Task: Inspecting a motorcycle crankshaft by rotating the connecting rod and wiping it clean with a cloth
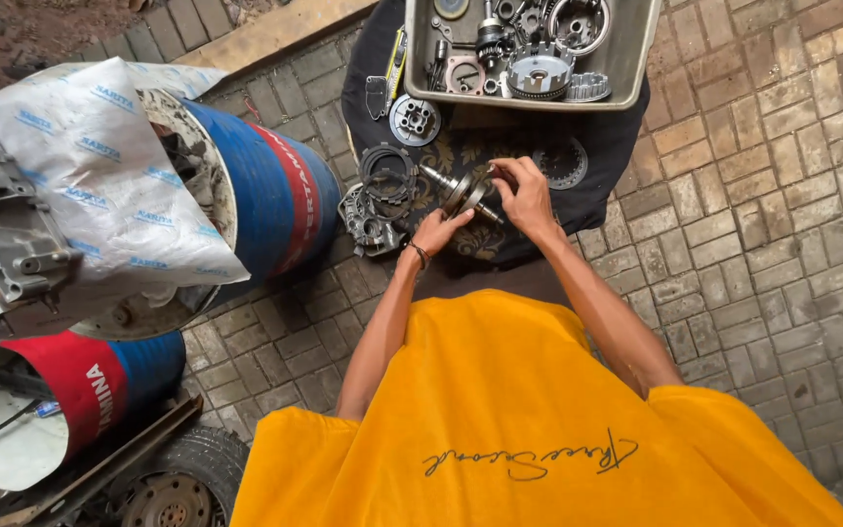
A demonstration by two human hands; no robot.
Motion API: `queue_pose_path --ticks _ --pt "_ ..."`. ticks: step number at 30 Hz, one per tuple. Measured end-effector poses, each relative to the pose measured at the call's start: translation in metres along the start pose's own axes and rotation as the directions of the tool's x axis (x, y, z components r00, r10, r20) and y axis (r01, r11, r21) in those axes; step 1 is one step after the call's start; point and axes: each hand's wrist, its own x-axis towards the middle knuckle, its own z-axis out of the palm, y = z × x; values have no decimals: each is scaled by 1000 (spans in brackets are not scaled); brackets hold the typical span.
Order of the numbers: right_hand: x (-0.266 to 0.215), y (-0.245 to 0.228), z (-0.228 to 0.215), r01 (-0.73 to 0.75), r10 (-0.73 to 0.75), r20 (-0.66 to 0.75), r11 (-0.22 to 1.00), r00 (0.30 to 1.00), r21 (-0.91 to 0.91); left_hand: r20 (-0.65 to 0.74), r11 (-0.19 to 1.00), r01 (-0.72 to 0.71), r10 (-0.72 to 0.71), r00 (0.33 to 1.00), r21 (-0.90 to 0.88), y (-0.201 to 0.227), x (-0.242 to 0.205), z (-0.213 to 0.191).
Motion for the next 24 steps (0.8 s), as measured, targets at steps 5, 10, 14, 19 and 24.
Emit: queue_pose_path --ticks 5,10,14,19,24 --pt "3 4 4 53 -54 48 998 997 17 -14 996 -34 33 999 -82 -70 58 20" --pt "7 -4 -4 90 -105 147 991 984 103 -50 971 -32 20 999 -239 -93 83 28" --pt "15 6 -15 180 -183 86 983 979 37 -97 986 -84 70 993 -146 -71 55 24" --pt "13 13 -8 283 -287 -26 952 957 -115 -88 989 -99 90 992 -114 -68 53 24" --pt "-4 -12 -1 424 -426 -12 902 905 -81 -46 990 -52 46 998 -134 -59 46 19"
